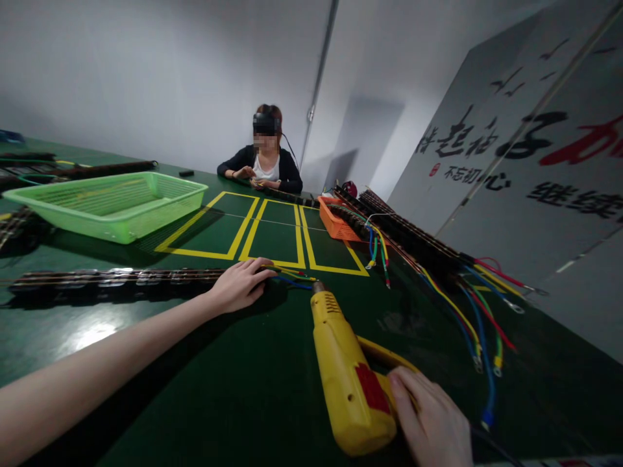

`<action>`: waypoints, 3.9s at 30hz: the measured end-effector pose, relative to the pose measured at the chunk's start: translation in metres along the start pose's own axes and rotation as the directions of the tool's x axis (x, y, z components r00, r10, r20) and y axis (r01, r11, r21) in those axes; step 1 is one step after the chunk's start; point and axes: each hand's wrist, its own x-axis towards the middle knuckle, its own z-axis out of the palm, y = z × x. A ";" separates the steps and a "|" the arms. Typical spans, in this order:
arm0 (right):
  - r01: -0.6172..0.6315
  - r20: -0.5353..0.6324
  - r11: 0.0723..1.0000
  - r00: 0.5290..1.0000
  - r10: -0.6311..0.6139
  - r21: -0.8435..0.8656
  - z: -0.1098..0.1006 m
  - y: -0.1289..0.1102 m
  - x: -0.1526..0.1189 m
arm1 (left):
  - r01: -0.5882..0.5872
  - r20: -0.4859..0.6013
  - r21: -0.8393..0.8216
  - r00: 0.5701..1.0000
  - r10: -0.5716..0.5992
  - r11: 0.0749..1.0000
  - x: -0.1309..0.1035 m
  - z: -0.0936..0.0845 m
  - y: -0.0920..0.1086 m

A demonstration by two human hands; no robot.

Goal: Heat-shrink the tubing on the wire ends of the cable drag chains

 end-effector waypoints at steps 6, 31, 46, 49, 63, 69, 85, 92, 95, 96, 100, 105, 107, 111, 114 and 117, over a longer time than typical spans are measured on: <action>0.031 -0.012 0.998 0.999 -0.030 0.055 0.000 -0.018 0.004 | 0.005 -0.003 0.007 1.000 -0.005 1.000 0.000 0.000 0.000; 0.210 0.054 0.913 0.968 -0.243 0.351 0.009 -0.111 0.019 | 0.015 -0.021 -0.040 1.000 -0.016 0.999 0.002 -0.001 0.002; 0.025 0.389 0.928 0.904 -0.180 0.371 -0.003 -0.111 0.034 | -0.006 -0.011 -0.041 1.000 0.005 0.999 0.000 -0.002 0.000; -0.030 0.424 0.936 0.896 -0.130 0.350 -0.005 -0.103 0.035 | -0.009 -0.009 -0.041 1.000 0.009 0.999 0.000 -0.002 0.000; -0.055 0.408 0.944 0.908 -0.088 0.326 -0.017 -0.043 0.027 | -0.015 -0.020 -0.041 1.000 0.014 0.999 -0.001 0.001 -0.002; 0.058 0.284 0.928 0.943 -0.171 0.367 -0.016 -0.018 0.017 | -0.011 -0.013 -0.022 1.000 0.011 1.000 0.000 0.001 -0.002; -0.008 0.571 0.974 0.811 -0.125 0.226 -0.021 -0.057 0.027 | 0.015 -0.004 -0.016 1.000 -0.015 1.000 0.001 -0.001 0.002; 0.033 0.652 0.989 0.748 -0.121 0.146 -0.010 -0.095 0.030 | 0.028 -0.001 -0.012 1.000 -0.028 1.000 0.002 -0.003 0.003; 0.136 0.566 0.976 0.798 -0.209 0.170 0.005 -0.105 0.026 | 0.031 -0.003 -0.016 0.999 -0.032 0.999 0.002 -0.002 0.003; 0.177 0.542 0.971 0.807 -0.236 0.160 0.010 -0.109 0.025 | 0.029 -0.003 -0.020 1.000 -0.029 0.999 0.002 -0.002 0.003; 0.346 0.385 0.932 0.850 -0.359 0.105 0.025 -0.124 0.019 | 0.022 -0.006 -0.034 1.000 -0.022 0.999 0.002 -0.001 0.002; 0.386 0.162 0.922 0.908 -0.387 0.039 0.033 -0.134 0.013 | 0.009 -0.005 -0.054 1.000 -0.009 0.999 0.001 -0.002 0.001; 0.408 0.120 0.912 0.904 -0.410 0.037 0.035 -0.133 0.010 | 0.007 -0.001 -0.056 1.000 -0.007 0.998 0.001 -0.003 0.001; 0.435 0.118 0.898 0.890 -0.440 0.061 0.036 -0.126 0.011 | 0.007 0.005 -0.049 1.000 -0.006 0.999 0.000 -0.004 0.001; 0.398 0.180 0.908 0.891 -0.417 0.135 0.029 -0.119 0.018 | 0.001 0.005 -0.044 1.000 -0.001 0.999 0.000 -0.003 0.001; 0.302 0.284 0.924 0.887 -0.363 0.236 0.019 -0.111 0.027 | -0.004 -0.003 -0.046 1.000 0.003 0.999 0.000 -0.002 0.000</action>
